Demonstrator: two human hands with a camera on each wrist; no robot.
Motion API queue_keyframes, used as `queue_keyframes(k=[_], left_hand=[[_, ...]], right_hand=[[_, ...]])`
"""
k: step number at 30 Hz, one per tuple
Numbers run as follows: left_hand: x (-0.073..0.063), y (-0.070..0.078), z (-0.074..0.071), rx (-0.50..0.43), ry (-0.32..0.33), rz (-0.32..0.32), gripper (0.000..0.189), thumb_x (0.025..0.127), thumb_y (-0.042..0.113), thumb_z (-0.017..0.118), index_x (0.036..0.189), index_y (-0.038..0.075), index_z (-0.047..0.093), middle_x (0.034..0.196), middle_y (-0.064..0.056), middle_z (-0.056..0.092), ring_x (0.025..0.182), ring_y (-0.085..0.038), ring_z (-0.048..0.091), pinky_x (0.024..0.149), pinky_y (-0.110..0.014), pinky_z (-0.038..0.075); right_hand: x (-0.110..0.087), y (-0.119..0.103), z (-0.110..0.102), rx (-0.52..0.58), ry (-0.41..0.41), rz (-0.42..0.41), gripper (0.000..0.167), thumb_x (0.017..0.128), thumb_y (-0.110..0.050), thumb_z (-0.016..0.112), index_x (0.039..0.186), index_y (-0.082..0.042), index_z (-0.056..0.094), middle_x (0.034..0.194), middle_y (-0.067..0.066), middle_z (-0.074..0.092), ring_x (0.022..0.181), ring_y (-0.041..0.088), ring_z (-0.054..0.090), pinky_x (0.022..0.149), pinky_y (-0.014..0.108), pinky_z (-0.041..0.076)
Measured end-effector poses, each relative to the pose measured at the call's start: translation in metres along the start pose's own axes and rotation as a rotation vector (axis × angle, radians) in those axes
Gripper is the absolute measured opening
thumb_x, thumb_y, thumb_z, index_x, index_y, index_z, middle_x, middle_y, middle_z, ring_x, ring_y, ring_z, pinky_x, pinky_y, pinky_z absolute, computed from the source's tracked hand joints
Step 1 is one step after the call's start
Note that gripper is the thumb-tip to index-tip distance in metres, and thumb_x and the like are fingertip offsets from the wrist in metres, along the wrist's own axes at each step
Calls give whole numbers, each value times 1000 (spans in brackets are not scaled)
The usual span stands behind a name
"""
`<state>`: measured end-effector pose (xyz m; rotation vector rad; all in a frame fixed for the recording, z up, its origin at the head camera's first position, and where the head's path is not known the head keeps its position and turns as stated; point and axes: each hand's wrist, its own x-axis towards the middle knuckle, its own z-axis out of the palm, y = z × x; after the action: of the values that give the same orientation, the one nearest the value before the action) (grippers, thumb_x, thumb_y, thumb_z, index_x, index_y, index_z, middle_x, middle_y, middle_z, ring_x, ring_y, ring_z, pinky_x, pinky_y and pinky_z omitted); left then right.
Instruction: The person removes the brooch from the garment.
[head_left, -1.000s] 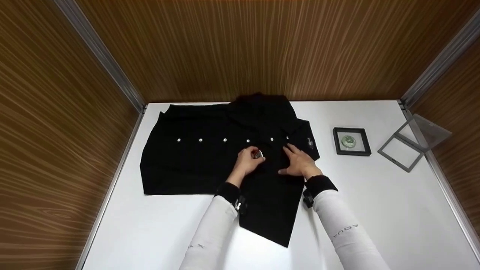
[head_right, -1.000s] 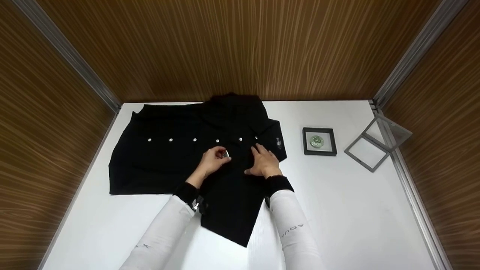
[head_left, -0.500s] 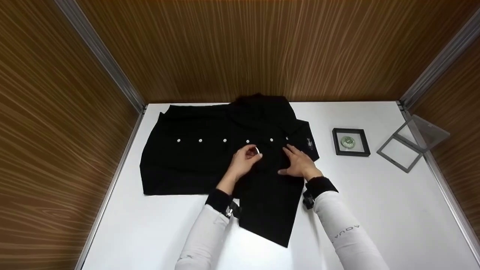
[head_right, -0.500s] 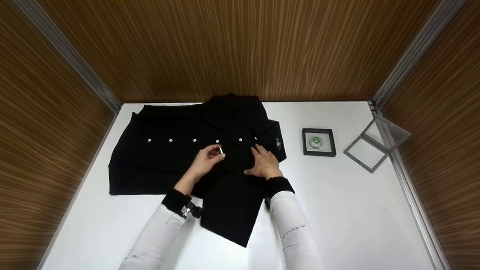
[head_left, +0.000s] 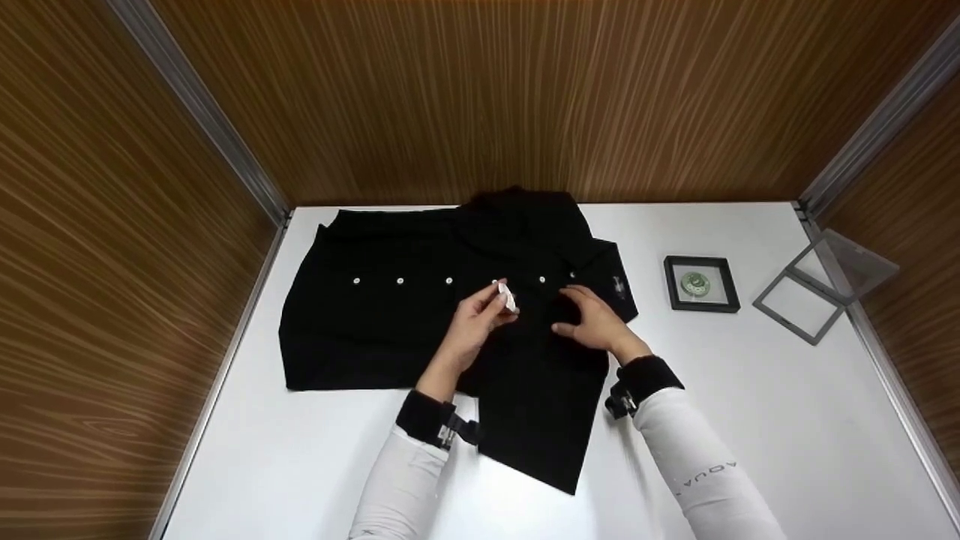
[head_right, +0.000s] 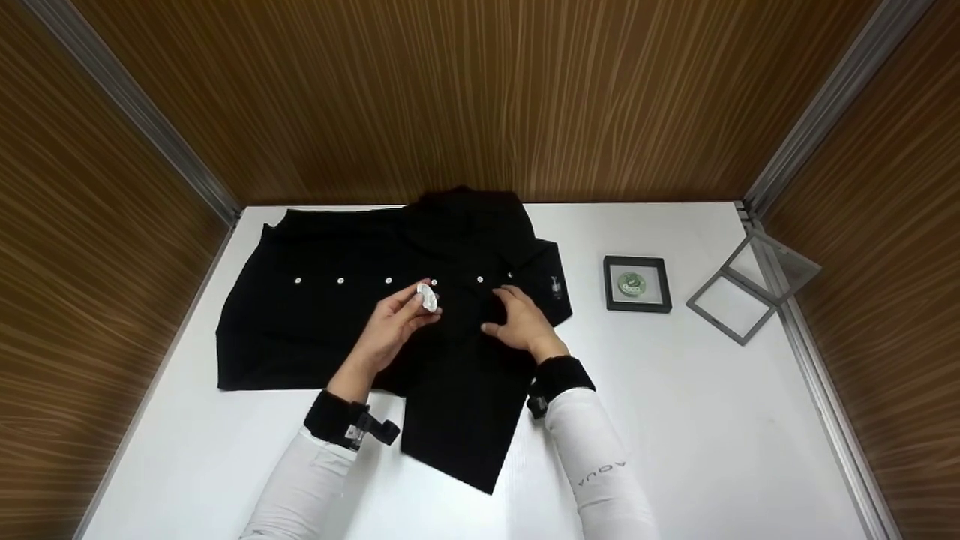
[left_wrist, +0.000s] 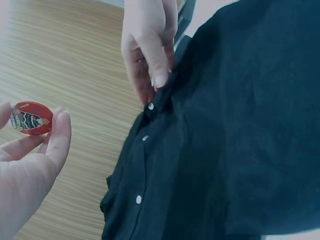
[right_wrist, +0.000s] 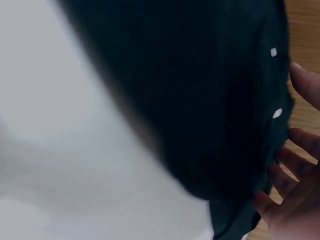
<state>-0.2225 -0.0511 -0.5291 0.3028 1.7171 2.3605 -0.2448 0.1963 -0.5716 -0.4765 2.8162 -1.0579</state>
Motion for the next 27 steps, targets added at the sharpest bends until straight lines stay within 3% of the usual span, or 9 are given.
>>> queue_keyframes(k=[9,16,23,27], left_hand=[[-3,5,2,-174,-15,-31,45,105,5,40,145,-14,31,110,-16,59,95,-25,65,92,-40,51],[-2,3,8,-264,55,-52,38,106,5,36,136,-17,42,114,-21,61,99,-28,66,92,-39,52],[0,-1,9,-218,145,-49,32,104,1,38,130,-17,46,115,-26,60,94,-30,69,88,-39,54],[1,-3,8,-108,216,-47,29,102,-2,42,127,-15,51,111,-22,63,85,-25,70,82,-38,57]], right_hand=[[-3,-39,0,102,110,-110,50,91,-19,71,133,3,55,132,18,57,124,33,52,105,45,39],[-3,-60,3,270,118,-136,41,95,-17,66,130,4,58,124,18,61,114,30,59,93,44,50],[-1,-66,6,343,155,-153,35,95,-13,65,125,5,61,118,16,63,107,27,62,85,38,54],[-2,-69,10,356,156,-160,31,95,-13,66,121,4,64,113,14,65,102,24,64,82,36,55]])
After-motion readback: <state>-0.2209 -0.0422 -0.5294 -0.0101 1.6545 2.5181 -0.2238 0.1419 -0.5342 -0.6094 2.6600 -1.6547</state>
